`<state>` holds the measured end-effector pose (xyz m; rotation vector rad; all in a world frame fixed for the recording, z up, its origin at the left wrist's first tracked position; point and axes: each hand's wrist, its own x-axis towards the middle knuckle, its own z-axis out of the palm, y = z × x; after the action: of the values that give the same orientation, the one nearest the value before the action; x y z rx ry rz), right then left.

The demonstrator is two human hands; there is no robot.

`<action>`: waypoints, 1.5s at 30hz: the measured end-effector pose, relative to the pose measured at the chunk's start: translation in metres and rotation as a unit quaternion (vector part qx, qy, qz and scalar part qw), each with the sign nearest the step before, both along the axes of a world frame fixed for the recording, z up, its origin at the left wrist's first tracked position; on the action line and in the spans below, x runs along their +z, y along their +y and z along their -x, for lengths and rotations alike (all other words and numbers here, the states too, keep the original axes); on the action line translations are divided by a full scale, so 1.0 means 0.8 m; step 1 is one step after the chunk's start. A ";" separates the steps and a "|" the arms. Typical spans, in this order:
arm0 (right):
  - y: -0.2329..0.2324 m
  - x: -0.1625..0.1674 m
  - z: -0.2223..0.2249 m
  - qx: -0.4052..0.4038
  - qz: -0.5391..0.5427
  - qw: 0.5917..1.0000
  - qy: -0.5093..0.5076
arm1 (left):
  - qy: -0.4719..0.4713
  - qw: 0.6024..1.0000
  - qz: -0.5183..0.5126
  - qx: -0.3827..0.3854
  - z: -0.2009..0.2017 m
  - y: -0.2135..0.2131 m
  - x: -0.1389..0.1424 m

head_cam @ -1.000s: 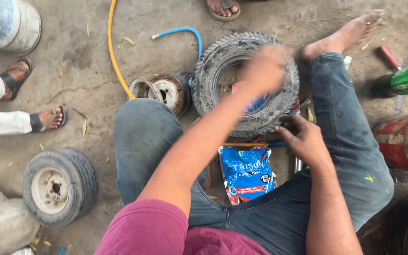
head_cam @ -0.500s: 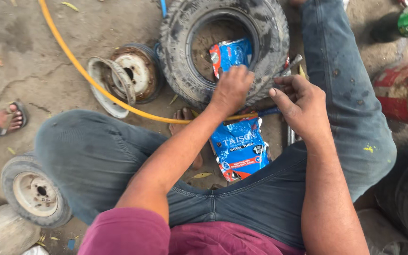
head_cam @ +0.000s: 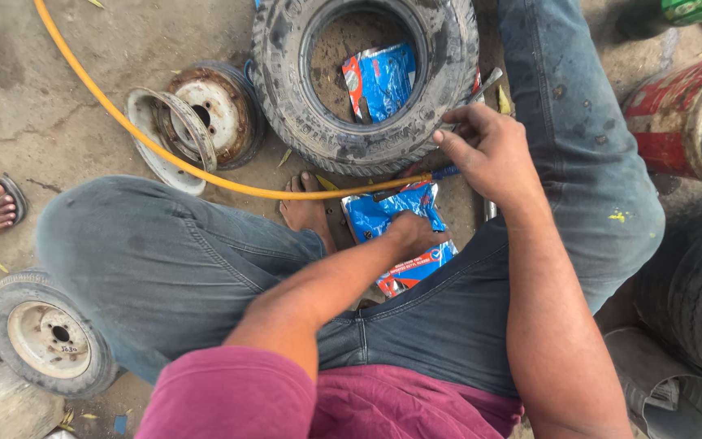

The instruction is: The person sits on the ground and installs a new butyl rubber inner tube into a tire. They unfold and tuck the tube inside the tire casing, press the casing onto the tire, then lift the wheel rim and work it into the tire over the tube.

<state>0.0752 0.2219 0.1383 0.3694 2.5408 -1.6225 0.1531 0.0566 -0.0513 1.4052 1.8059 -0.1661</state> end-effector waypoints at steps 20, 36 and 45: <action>-0.008 0.029 -0.017 0.210 -0.004 0.963 0.168 | 0.072 0.966 -0.191 0.159 0.222 -0.018 0.312; 0.007 0.008 -0.012 -0.222 0.403 0.883 0.091 | -0.119 0.722 -0.395 0.556 0.294 -0.063 0.331; 0.009 -0.055 -0.017 0.004 0.104 0.985 -0.140 | -0.284 0.583 -0.511 0.565 0.322 -0.023 0.331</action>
<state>0.0888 0.2294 0.0943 0.5243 2.1449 -1.6777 -0.1044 0.0382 0.2138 0.4169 1.8226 2.0145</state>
